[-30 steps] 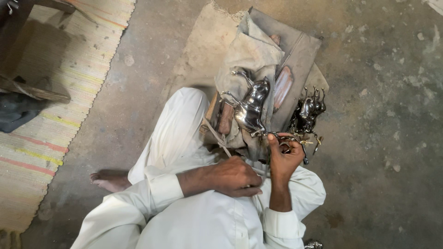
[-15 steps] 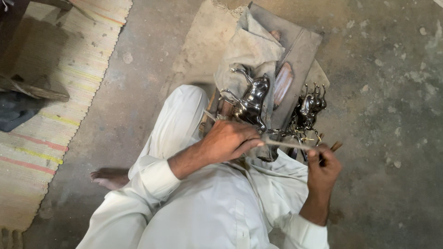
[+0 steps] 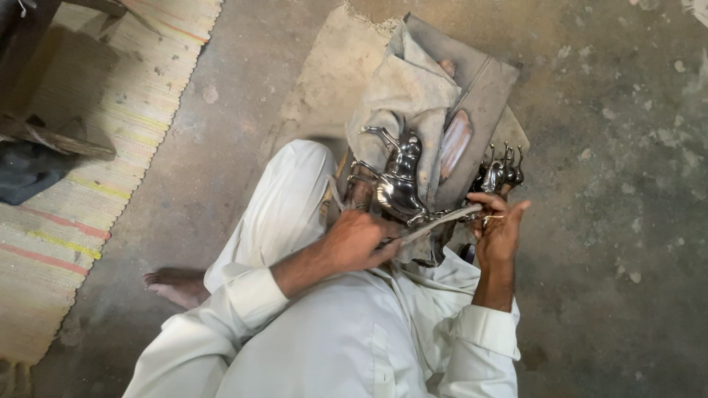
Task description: The person sits on the floor finishing silver-toned metal camel figurines. They hold a figurine steady and work its surface and details with a small hand tool, repositioning the piece repeatedly, then use a wooden hand-press tool to work on the figurine while holding it against the work cloth.
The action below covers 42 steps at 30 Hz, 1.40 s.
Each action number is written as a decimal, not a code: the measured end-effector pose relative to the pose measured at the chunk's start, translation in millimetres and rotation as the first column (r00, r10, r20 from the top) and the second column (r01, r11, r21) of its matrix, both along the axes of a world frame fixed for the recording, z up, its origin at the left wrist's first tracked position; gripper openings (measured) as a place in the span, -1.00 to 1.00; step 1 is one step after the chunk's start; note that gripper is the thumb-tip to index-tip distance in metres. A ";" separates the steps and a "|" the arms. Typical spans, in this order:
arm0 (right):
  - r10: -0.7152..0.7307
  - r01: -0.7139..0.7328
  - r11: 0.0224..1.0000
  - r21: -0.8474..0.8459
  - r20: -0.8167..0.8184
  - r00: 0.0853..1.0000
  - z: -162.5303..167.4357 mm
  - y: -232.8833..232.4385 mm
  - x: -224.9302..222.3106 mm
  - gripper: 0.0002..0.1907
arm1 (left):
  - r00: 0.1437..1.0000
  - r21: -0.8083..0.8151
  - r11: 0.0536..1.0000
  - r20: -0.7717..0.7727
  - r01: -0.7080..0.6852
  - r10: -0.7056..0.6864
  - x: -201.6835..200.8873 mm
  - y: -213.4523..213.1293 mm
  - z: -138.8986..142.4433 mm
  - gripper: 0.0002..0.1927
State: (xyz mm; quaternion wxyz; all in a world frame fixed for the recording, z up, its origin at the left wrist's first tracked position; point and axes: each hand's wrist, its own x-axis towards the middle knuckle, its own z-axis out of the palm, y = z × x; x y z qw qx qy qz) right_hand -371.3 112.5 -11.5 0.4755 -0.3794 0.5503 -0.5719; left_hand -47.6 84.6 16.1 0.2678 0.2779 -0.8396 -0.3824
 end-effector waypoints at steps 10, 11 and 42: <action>0.096 -0.128 0.990 -0.052 -0.402 0.911 5.1 21.4 41.7 -0.66 | 0.972 0.130 0.978 0.192 -0.165 0.138 60.6 -31.7 -31.1 -0.66; 0.093 -0.136 0.987 -0.085 -0.386 0.918 4.5 22.3 44.7 -0.72 | 0.978 0.116 0.977 0.132 -0.179 0.164 67.7 -38.8 -31.7 -0.67; 0.042 -0.068 0.995 -0.070 -0.329 0.943 -2.4 27.0 60.2 -0.69 | 0.851 0.519 0.803 -0.239 -0.294 0.467 62.2 -128.8 -45.2 -0.52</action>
